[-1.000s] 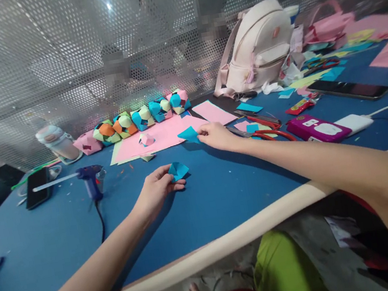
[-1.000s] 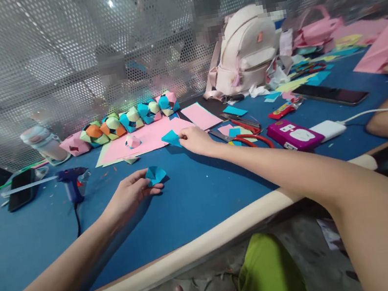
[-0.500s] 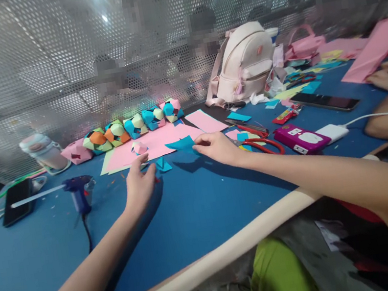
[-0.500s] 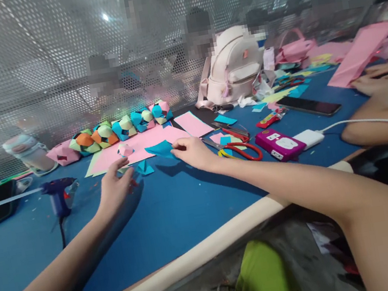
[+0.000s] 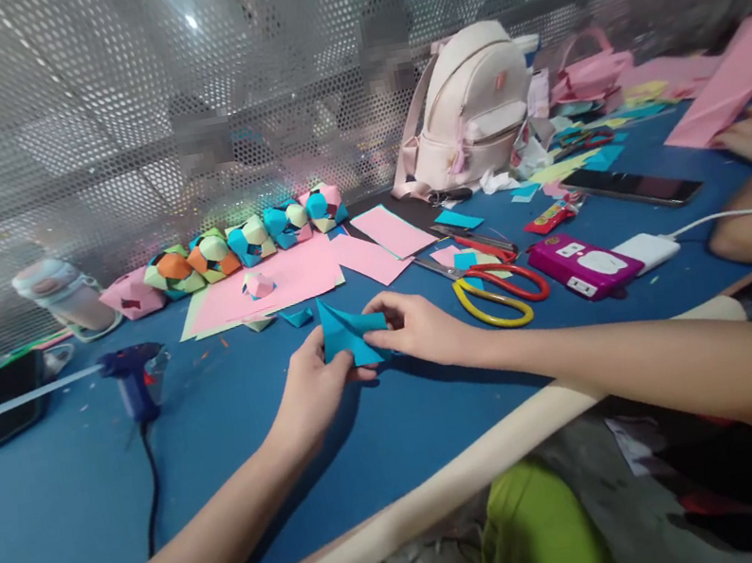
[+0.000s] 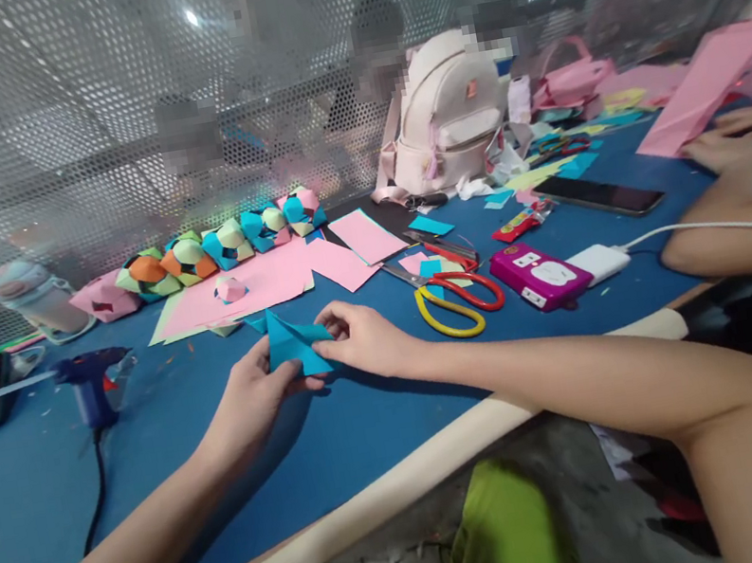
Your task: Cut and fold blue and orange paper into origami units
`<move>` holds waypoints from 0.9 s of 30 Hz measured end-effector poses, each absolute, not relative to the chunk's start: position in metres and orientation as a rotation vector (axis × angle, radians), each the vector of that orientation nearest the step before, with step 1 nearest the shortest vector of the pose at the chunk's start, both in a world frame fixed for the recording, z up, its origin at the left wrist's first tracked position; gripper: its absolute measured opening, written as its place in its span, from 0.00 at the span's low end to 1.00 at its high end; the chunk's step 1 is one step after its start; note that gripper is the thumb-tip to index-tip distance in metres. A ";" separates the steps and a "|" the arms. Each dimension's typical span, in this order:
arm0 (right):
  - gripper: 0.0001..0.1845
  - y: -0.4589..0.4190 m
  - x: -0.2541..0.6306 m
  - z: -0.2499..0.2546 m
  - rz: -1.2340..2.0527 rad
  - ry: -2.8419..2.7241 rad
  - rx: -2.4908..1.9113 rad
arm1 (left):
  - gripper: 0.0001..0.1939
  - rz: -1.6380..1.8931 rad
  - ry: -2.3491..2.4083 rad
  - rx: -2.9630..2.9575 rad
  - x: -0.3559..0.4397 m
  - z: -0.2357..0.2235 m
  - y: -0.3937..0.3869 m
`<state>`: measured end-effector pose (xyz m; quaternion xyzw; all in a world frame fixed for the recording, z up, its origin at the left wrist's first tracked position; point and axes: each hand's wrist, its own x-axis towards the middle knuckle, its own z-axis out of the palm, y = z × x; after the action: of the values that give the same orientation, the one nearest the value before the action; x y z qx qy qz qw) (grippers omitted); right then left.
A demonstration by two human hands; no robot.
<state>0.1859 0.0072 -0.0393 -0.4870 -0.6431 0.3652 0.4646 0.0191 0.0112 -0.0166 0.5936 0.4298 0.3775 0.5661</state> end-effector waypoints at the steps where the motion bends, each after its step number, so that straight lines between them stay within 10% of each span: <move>1: 0.10 0.010 0.187 -0.040 0.957 -1.541 -1.176 | 0.09 0.884 0.999 1.393 0.018 -0.018 0.013; 27: 0.11 0.024 0.217 -0.042 1.253 -1.573 -1.087 | 0.16 0.750 0.874 1.180 0.018 -0.031 0.015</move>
<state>0.2174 0.0242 -0.0417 -0.4327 -0.6261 0.4987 0.4147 0.0177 0.0149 -0.0306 0.5253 0.3893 0.3339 0.6790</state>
